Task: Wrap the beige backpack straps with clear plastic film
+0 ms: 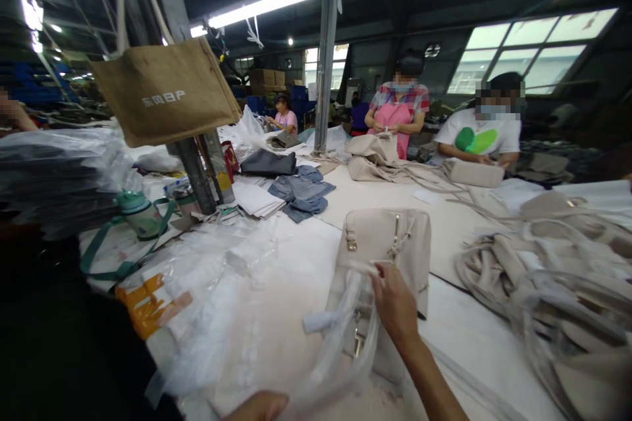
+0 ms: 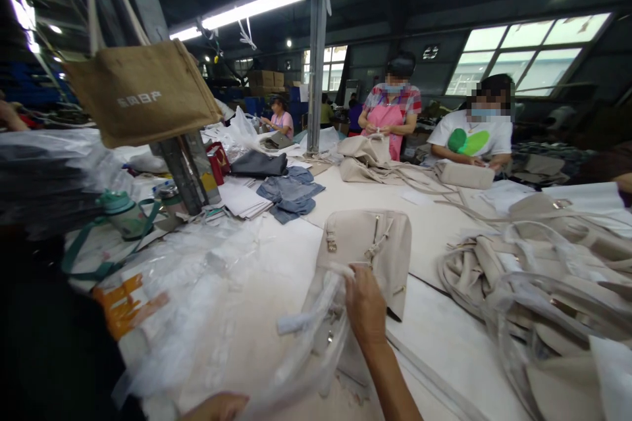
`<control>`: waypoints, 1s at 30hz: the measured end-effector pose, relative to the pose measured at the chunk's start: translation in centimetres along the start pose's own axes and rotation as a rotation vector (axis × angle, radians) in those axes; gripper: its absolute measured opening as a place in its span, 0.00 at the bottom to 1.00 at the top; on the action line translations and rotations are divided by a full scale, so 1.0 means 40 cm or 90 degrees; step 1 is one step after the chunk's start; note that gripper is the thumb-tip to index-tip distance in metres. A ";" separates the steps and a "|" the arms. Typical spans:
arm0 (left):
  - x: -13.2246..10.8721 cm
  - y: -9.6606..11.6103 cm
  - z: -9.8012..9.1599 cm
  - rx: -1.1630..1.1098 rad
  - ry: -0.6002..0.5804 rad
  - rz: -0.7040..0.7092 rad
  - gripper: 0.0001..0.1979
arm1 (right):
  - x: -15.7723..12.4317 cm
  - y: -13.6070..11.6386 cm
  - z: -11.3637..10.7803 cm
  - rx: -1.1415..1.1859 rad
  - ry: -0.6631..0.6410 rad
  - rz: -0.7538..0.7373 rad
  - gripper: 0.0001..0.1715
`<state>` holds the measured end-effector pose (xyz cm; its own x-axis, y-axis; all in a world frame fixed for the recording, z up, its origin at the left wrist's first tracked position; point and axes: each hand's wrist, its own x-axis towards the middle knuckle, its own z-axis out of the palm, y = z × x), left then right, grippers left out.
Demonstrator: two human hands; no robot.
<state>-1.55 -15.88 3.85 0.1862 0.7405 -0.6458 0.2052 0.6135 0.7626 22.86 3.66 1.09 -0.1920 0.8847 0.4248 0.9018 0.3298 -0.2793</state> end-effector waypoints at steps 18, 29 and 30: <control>0.094 0.233 0.007 -0.317 -0.012 0.241 0.18 | -0.316 -0.352 -0.109 1.158 -0.413 0.438 0.19; -0.090 -0.083 0.089 -0.257 -0.218 0.113 0.28 | -0.250 -0.323 -0.133 1.160 -0.225 0.518 0.21; -0.089 -0.086 0.104 -0.283 -0.219 0.108 0.28 | -0.258 -0.340 -0.131 1.150 -0.211 0.516 0.22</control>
<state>1.07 -21.78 3.37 0.4979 0.7524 -0.4313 -0.2631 0.6049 0.7516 14.63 -11.69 5.03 -0.2586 0.9159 -0.3069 -0.5145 -0.3995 -0.7587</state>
